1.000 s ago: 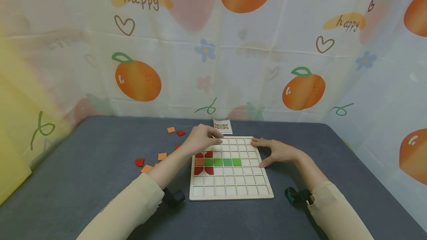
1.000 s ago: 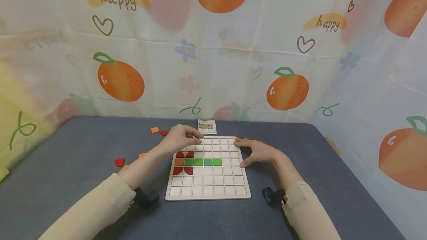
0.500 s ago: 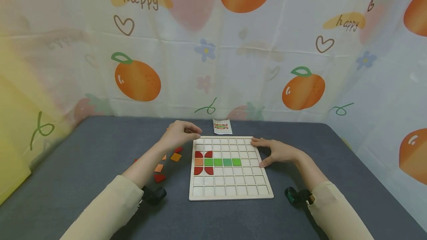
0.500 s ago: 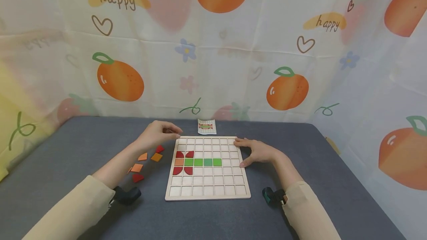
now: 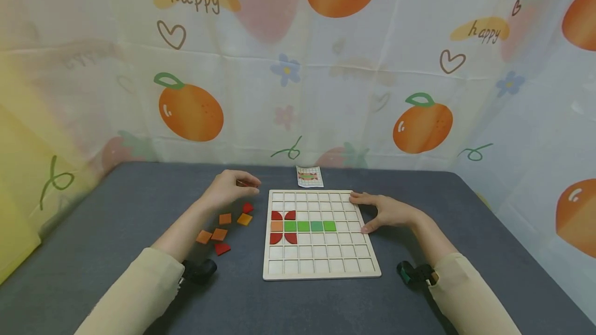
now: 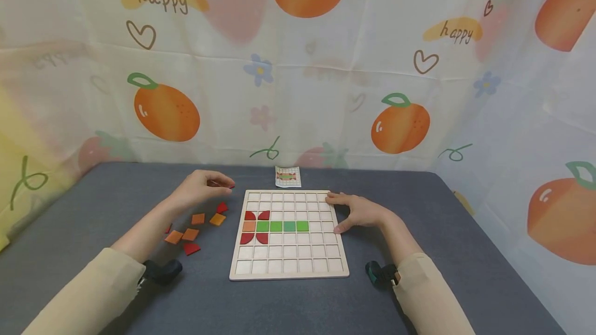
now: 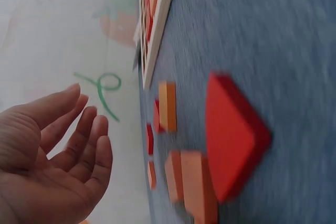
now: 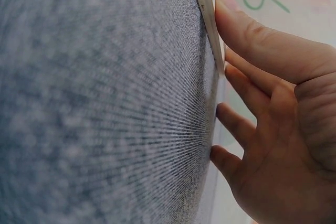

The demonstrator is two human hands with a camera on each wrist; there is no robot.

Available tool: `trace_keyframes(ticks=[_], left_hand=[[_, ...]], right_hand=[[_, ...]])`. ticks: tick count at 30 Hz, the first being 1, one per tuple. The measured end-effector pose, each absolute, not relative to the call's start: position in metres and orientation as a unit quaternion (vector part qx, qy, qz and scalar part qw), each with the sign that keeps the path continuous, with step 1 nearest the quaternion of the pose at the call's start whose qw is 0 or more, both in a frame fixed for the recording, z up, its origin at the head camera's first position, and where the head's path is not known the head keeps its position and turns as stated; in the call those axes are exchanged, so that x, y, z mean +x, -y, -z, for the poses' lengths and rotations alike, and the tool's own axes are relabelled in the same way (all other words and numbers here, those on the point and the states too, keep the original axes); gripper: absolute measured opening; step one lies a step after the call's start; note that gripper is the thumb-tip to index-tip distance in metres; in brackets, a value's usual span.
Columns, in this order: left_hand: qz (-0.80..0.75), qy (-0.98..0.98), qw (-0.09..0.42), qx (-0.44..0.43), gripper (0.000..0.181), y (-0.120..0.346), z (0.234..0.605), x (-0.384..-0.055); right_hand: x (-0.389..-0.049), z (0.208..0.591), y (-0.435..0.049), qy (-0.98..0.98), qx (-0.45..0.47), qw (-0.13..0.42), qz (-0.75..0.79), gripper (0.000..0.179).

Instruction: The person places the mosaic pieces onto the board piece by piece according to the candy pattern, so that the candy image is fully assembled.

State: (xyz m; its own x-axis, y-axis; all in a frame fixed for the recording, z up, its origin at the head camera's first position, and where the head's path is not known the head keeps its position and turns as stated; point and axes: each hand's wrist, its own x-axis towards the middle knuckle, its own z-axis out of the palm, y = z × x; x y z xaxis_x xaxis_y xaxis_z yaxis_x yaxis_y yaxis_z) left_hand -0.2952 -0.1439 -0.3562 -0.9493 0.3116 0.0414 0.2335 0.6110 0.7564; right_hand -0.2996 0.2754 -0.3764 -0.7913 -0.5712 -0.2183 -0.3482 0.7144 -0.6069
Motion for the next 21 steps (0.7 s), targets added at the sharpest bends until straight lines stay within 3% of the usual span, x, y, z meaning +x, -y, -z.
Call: trace_keyframes(ticks=[14,21], left_hand=[[-0.369,-0.896,0.156,0.19,0.038,0.214,0.371,-0.303],[-0.379,-0.884,0.181,0.204,0.036,0.23,0.384,-0.306]], right_hand=[[-0.3,0.376,-0.276,-0.904,-0.251,0.201,0.281,0.095],[-0.301,0.377,-0.276,-0.907,-0.251,0.201,0.273,0.094]])
